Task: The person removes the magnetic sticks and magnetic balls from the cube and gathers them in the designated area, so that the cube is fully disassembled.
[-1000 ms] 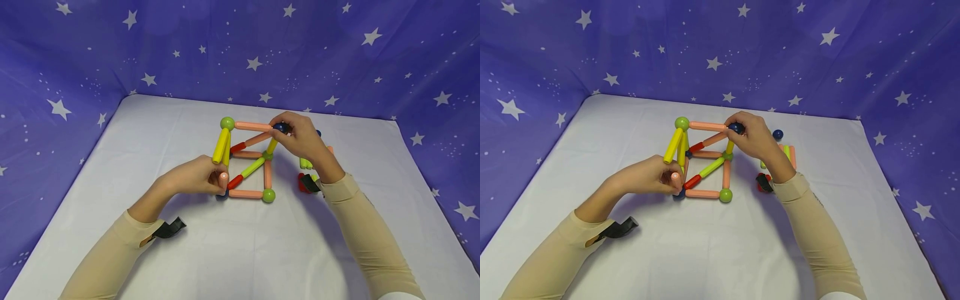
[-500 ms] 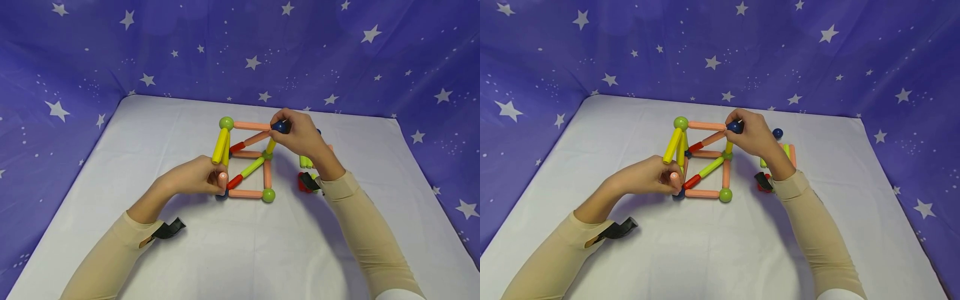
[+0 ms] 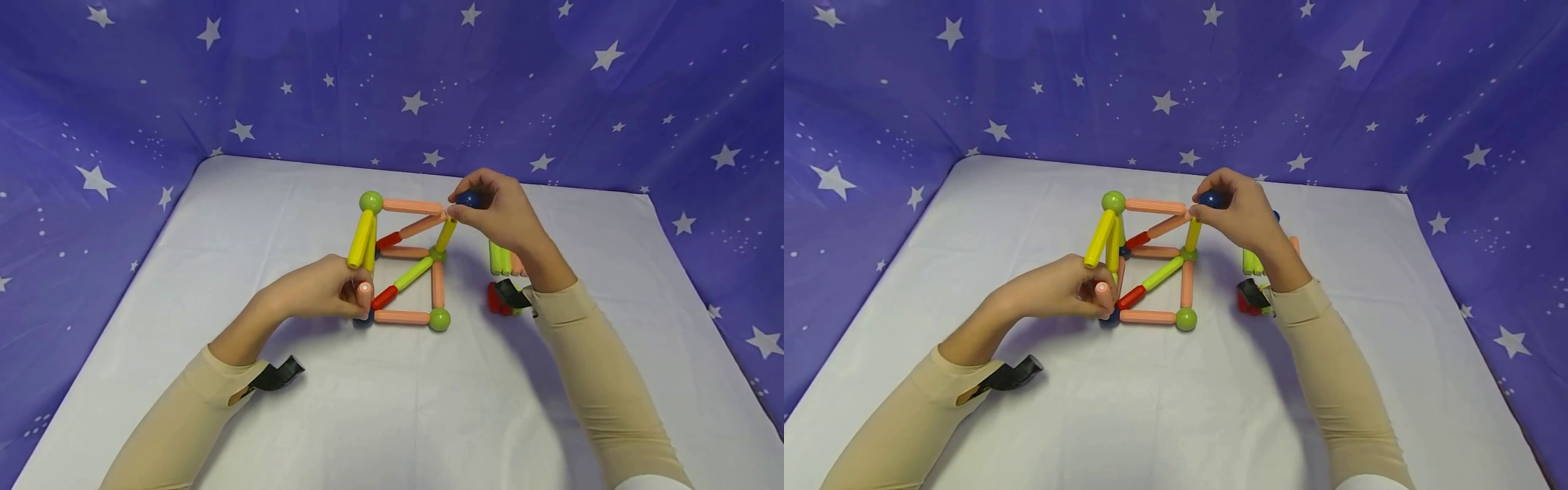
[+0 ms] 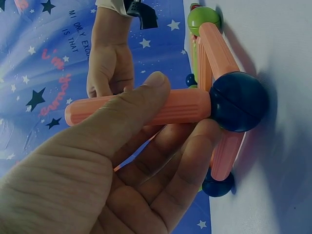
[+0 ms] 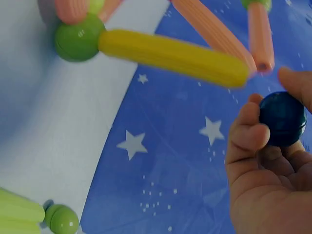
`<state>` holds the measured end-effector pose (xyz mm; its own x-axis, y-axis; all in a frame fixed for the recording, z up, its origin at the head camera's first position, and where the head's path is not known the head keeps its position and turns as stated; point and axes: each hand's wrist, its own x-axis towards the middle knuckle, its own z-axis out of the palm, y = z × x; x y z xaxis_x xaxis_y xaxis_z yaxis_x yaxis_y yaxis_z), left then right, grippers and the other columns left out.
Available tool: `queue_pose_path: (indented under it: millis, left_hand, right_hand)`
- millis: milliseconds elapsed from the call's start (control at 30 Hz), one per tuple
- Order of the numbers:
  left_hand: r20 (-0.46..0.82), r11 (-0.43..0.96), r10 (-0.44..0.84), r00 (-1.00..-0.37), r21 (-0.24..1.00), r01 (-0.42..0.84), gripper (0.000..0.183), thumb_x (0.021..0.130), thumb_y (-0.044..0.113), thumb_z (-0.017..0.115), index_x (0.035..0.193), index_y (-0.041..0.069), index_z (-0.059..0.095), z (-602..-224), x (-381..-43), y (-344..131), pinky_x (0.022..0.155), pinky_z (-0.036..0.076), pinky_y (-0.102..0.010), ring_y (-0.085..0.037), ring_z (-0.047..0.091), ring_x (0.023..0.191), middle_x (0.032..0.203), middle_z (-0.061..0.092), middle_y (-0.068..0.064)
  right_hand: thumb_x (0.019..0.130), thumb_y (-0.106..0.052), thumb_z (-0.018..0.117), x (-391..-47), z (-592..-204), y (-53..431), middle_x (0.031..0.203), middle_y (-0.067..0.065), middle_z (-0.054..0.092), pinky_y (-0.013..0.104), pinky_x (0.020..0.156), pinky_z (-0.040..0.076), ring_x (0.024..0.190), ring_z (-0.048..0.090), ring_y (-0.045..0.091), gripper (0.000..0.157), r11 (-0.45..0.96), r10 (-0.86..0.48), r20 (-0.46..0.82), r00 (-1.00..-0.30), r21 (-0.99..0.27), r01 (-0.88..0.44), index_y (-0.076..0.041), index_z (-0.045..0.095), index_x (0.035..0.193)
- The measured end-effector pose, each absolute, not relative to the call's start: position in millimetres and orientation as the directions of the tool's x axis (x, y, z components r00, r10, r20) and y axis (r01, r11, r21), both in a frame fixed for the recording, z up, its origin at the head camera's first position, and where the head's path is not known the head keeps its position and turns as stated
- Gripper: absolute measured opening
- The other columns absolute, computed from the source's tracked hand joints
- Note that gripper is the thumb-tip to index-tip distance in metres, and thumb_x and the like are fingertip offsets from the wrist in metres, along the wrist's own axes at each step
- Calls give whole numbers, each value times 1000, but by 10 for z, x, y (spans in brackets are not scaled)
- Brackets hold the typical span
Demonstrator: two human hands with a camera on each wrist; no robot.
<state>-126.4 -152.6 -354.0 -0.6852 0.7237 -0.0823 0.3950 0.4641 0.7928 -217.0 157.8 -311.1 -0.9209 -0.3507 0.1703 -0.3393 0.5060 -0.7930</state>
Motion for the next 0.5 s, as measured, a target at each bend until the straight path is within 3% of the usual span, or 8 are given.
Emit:
queue_pose_path:
  millis: [200, 500]
  left_hand:
    - [-88, 468, 723, -685, 792, 392, 15, 82, 7, 78, 88, 13, 66, -3534, -1256, -1523, 64, 54, -27, -11, 63, 70, 78, 64, 3]
    - [-91, 474, 721, -687, 788, 393, 15, 82, 8, 78, 89, 13, 66, -3524, -1252, -1521, 64, 54, -27, -11, 63, 69, 79, 64, 3]
  right_hand:
    - [87, -25, 75, -2197, -3044, 1845, 118, 6, 59, 27, 69, 51, 96, 64, 21, 36, 469, -303, 77, -950, -856, -218, -16, 65, 121]
    - [94, -19, 67, -2266, -3187, 2281, 114, 9, 60, 22, 79, 49, 97, 57, 24, 38, 473, -258, 47, -965, -865, -169, -15, 62, 131]
